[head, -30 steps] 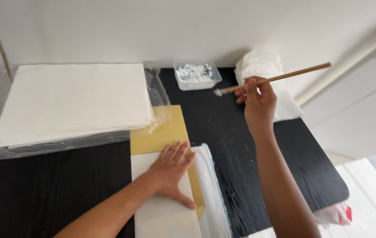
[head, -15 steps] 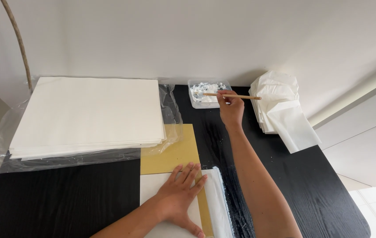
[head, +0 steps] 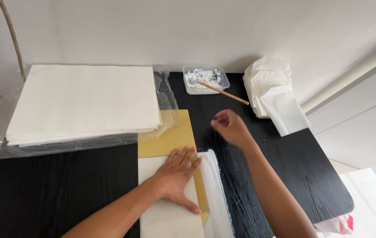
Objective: Applying glue to the edge of a paper bag component and folding it to seal.
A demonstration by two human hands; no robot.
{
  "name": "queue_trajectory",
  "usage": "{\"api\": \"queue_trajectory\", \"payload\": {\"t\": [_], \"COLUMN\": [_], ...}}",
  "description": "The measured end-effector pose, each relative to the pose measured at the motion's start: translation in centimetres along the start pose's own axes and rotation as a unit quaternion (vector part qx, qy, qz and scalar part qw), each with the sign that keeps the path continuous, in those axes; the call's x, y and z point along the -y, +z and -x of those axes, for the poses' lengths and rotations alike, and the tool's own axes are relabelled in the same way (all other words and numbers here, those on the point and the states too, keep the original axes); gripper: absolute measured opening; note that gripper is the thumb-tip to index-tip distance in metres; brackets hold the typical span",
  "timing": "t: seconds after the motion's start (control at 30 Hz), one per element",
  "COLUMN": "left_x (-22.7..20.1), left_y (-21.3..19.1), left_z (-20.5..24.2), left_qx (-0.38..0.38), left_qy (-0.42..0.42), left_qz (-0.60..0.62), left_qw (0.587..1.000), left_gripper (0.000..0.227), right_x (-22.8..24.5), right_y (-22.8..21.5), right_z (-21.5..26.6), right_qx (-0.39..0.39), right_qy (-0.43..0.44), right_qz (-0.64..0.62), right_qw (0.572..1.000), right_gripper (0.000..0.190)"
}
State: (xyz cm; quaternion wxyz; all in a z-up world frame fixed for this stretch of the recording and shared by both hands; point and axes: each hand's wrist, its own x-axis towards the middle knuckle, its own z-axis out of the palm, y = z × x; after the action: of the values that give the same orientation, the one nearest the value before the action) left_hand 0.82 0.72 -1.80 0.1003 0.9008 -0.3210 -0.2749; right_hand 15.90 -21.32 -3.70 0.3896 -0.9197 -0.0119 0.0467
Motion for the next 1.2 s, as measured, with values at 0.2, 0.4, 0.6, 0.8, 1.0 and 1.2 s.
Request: {"api": "queue_trajectory", "payload": {"t": [0.2, 0.4, 0.6, 0.8, 1.0, 1.2], "left_x": [0.3, -0.7, 0.1, -0.1, 0.3, -0.5], "left_y": [-0.6, 0.3, 2.1, 2.6, 3.5, 2.9], "left_z": [0.4, 3.1, 5.8, 6.6, 6.5, 7.5], "left_qx": [-0.015, -0.055, -0.007, -0.005, -0.032, -0.069], "left_qy": [0.004, -0.087, -0.159, -0.153, -0.137, -0.128], "left_qz": [0.073, 0.016, 0.016, 0.031, 0.022, 0.033], "left_qw": [0.997, 0.995, 0.987, 0.988, 0.99, 0.989], "left_gripper": [0.133, 0.127, 0.128, 0.131, 0.132, 0.134], "right_x": [3.0, 4.8, 5.5, 5.8, 6.5, 3.4], "right_y": [-0.8, -0.2, 0.4, 0.5, -0.1, 1.1], "right_z": [7.7, 9.2, 8.0, 10.0, 14.0, 14.4], "right_qx": [0.266, 0.291, 0.308, 0.247, 0.179, 0.141], "right_qy": [-0.093, -0.068, 0.019, 0.086, 0.135, 0.103], "right_qz": [0.156, 0.208, 0.277, 0.272, 0.202, 0.158], "right_qw": [0.947, 0.931, 0.91, 0.926, 0.953, 0.972], "right_gripper": [0.045, 0.06, 0.05, 0.038, 0.071, 0.094]}}
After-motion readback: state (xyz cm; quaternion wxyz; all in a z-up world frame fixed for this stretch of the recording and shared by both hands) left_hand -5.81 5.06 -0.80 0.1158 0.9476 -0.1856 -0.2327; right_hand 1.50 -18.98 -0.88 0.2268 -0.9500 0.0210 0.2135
